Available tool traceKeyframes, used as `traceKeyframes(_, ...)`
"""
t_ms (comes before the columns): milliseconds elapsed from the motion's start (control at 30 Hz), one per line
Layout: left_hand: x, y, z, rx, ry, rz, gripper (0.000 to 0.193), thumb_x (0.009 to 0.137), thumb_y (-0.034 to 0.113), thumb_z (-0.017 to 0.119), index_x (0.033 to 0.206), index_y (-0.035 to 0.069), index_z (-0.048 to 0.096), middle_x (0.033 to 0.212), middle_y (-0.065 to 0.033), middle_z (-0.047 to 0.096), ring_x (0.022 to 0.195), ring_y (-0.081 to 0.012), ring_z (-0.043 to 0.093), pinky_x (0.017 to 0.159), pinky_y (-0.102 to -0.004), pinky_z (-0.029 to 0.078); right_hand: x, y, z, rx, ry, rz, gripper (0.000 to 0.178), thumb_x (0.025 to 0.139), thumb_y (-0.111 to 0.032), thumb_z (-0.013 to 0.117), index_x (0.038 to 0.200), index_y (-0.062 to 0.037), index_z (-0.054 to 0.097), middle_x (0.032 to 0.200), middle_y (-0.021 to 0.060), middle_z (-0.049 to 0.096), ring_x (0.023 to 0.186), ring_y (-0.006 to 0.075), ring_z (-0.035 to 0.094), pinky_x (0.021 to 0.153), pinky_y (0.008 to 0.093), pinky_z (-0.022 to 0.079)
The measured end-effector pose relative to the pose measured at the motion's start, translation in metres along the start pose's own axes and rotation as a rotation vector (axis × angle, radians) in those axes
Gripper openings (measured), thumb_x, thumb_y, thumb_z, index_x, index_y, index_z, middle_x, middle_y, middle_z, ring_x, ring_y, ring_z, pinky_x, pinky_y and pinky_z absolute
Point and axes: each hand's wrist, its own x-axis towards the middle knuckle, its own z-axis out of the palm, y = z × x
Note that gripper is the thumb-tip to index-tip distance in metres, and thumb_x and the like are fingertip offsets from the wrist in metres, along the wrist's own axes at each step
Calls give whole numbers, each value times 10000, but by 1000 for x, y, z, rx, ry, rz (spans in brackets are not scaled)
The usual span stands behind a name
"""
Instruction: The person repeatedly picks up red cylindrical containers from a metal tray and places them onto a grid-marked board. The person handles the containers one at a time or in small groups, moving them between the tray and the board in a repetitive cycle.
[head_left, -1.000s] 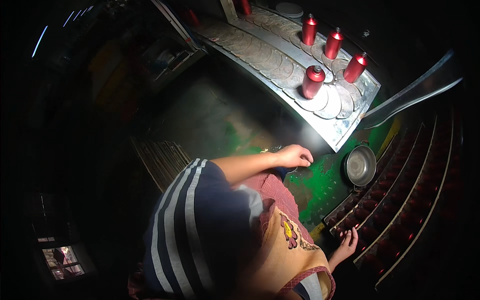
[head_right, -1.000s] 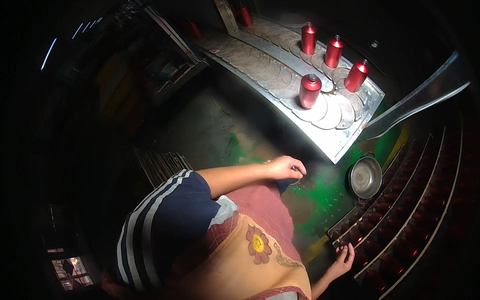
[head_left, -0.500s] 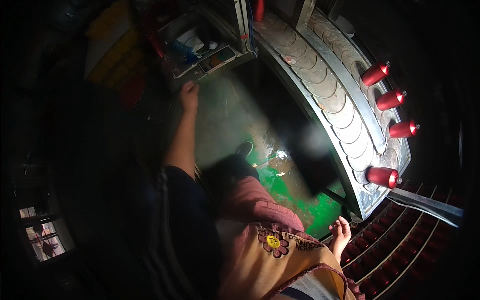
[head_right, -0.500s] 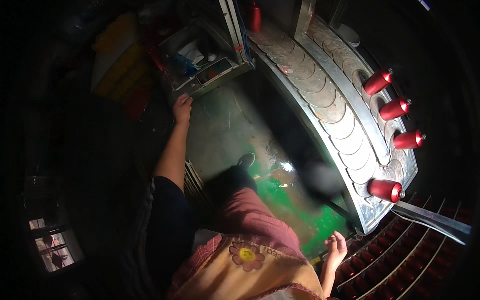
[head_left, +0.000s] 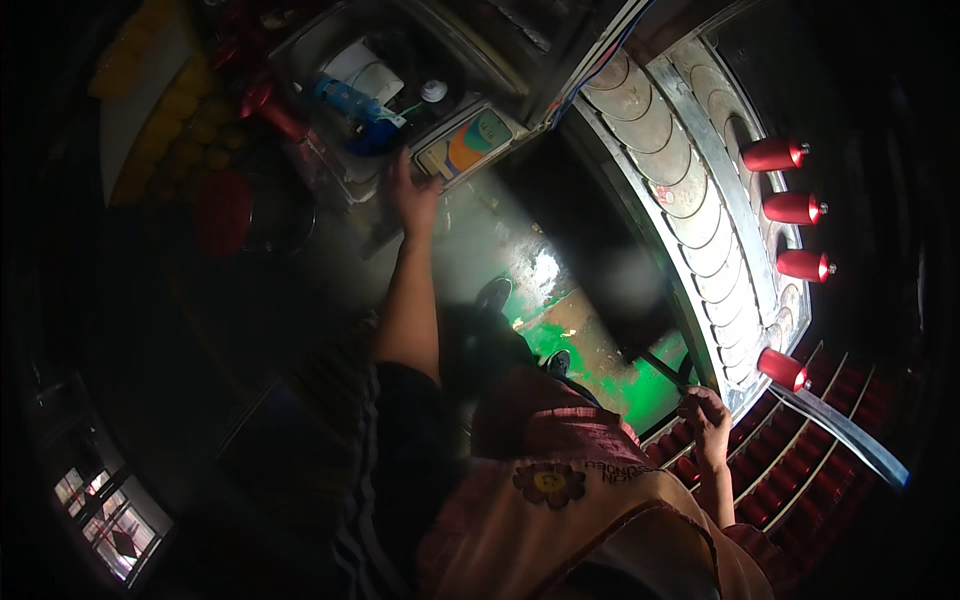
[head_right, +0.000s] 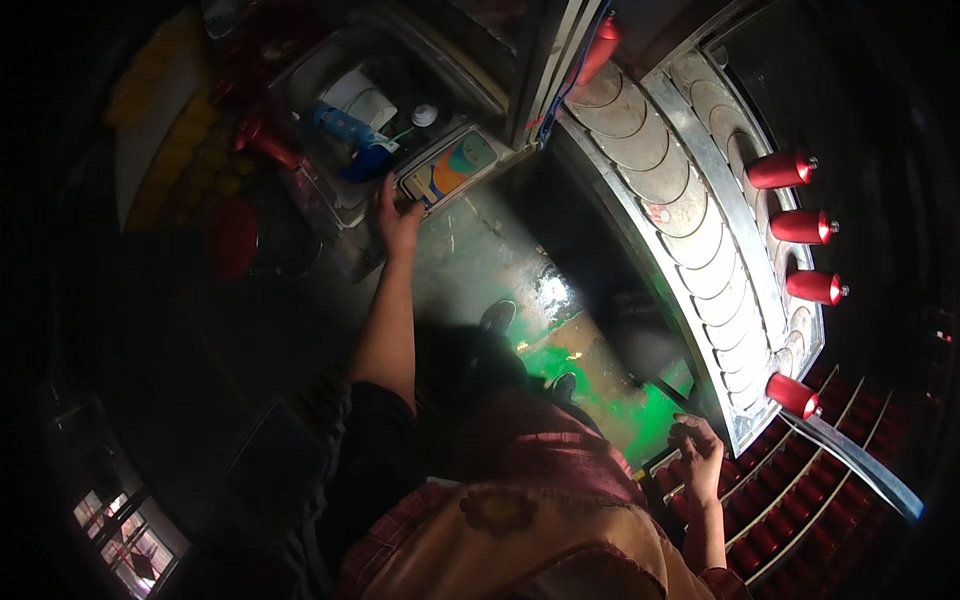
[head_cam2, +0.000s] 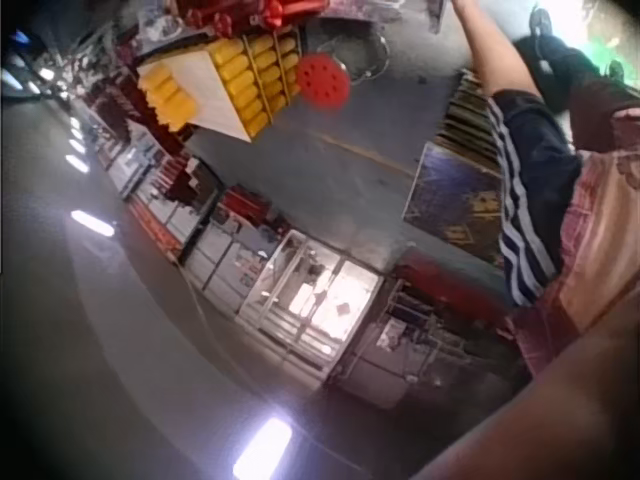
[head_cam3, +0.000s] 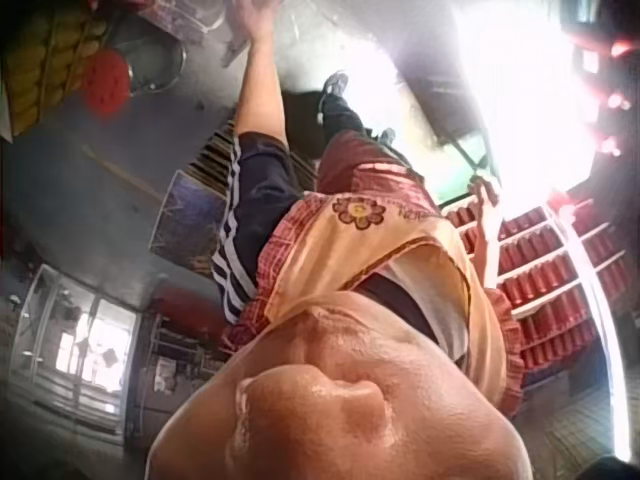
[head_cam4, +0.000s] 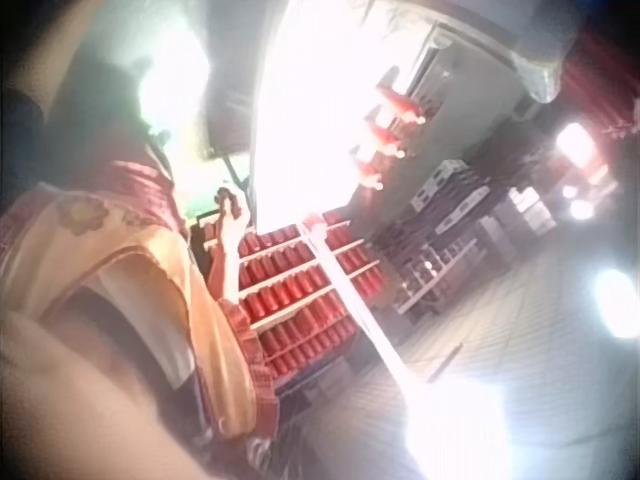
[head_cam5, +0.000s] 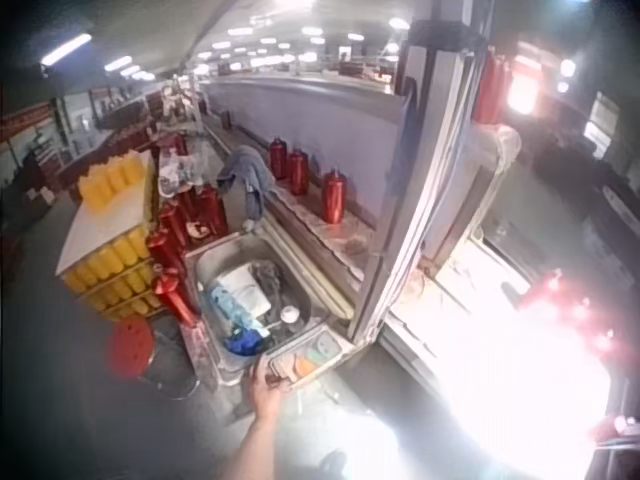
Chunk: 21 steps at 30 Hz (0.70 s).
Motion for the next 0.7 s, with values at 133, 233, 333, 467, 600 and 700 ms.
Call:
traceKeyframes(133,2,-3,3,-150,-38,-4,761,701,153,800,1399,79,506,1449,-206,462,1347,-395,426,1088,-460,392,11,-15,18,-47,-25,-23,188,972,-73,596,1133,18,635,964,40,652,882,139,632,836,289,517)
traceKeyframes(233,5,-9,6,-146,-20,38,771,695,168,817,1395,70,509,1431,-199,483,1334,-384,437,1094,-459,380,15,-22,30,-52,-18,-8,174,968,-48,587,1128,-7,639,964,22,656,864,110,638,808,268,525)
traceKeyframes(333,7,-11,7,-98,4,70,764,687,183,832,1378,69,524,1406,-179,510,1317,-370,451,1093,-458,369,19,-23,38,-50,50,41,181,961,-42,592,1121,23,648,968,51,664,873,133,629,835,282,514)
traceKeyframes(467,6,-3,4,133,23,131,772,667,224,866,1355,92,542,1396,-136,523,1309,-346,454,1073,-460,370,22,-18,46,2,90,39,173,950,-16,601,1111,14,660,975,36,664,884,115,622,832,276,520)
traceKeyframes(600,6,4,4,216,28,160,722,704,232,848,1350,110,548,1400,-125,516,1294,-344,459,1059,-463,372,21,-10,49,43,114,35,171,958,-18,602,1116,4,664,976,24,663,899,109,625,822,270,522)
traceKeyframes(700,9,2,4,164,29,98,647,757,227,814,1337,94,560,1393,-136,516,1281,-332,462,1049,-448,384,20,-5,48,76,129,29,172,961,-21,608,1122,2,665,984,18,664,905,106,627,821,266,525)
